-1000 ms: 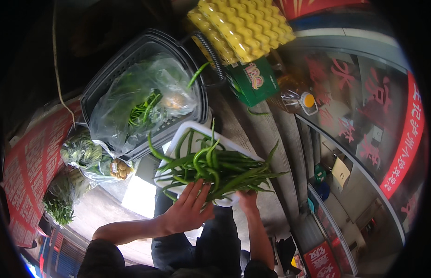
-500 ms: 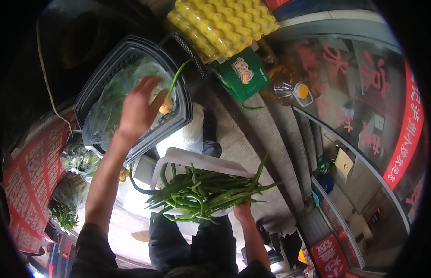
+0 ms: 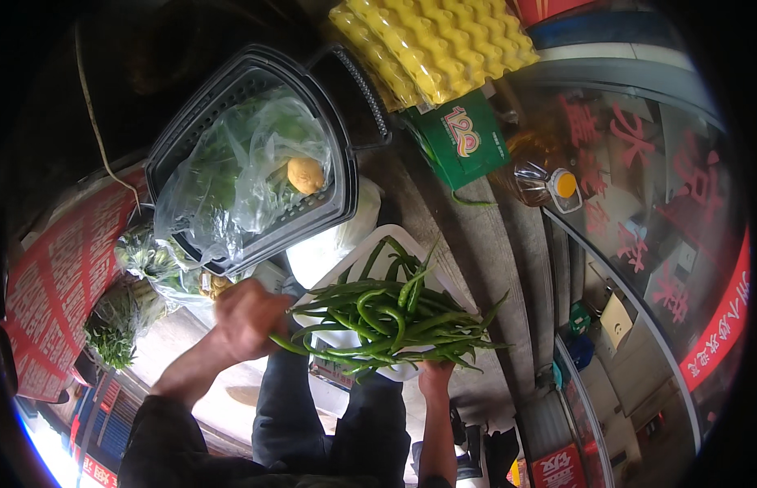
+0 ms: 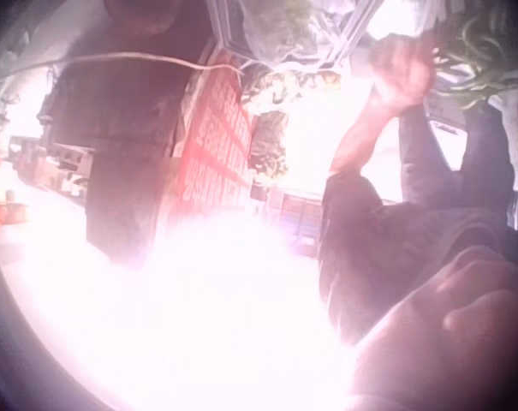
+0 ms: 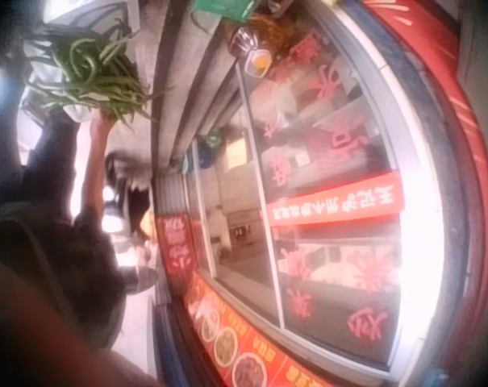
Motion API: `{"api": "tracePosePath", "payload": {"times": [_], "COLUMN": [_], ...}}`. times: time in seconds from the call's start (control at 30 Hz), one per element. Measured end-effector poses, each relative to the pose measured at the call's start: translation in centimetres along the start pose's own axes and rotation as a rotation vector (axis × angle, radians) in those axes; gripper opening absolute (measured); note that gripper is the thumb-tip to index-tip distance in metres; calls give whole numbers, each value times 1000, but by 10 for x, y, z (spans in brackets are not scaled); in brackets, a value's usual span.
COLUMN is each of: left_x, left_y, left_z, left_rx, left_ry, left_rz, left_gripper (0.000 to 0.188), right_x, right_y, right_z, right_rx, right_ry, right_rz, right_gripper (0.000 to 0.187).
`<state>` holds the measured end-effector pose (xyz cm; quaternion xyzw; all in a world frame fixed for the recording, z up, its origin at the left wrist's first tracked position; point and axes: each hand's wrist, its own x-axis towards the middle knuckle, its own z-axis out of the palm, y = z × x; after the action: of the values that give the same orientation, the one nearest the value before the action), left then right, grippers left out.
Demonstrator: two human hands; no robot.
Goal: The person carries a white tray with green chilies into a restaurant, then transfers chilies from a plastic bag into the tray. They also handle a bag of cabbage and a styrofoam box, then carry the tray of chilies to the kitchen counter.
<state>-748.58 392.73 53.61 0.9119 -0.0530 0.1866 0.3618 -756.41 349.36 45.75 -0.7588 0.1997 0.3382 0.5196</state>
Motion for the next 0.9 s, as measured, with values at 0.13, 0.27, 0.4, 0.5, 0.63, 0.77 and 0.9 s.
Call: {"api": "tracePosePath", "payload": {"times": [0.13, 0.27, 0.4, 0.5, 0.63, 0.77, 0.9], "left_x": [-83, -159, -183, -183, -178, -174, -169], "left_y": [-82, -209, -284, -301, -308, -315, -329], "left_z": [-11, 37, 68, 75, 78, 80, 83], "left_rx": [48, 475, 415, 384, 337, 303, 254], "left_ry": [-260, -628, -552, -643, -705, -694, -698], "left_rz": [-884, -804, -894, -910, -953, -976, -1004], "left_gripper": [18, 23, 24, 26, 28, 30, 33], "right_x": [11, 21, 21, 19, 19, 23, 31], "right_y": [-3, -16, -35, -48, -54, -43, -25], "right_z": [3, 16, 37, 56, 77, 85, 89], "right_rx": [-29, 47, 264, 226, 445, 426, 503], "right_ry": [-67, -75, -44, -45, 9, 20, -8], "right_rz": [-97, -94, 91, 23, 148, 163, 234], "right_gripper": [58, 58, 62, 62, 62, 60, 61]}}
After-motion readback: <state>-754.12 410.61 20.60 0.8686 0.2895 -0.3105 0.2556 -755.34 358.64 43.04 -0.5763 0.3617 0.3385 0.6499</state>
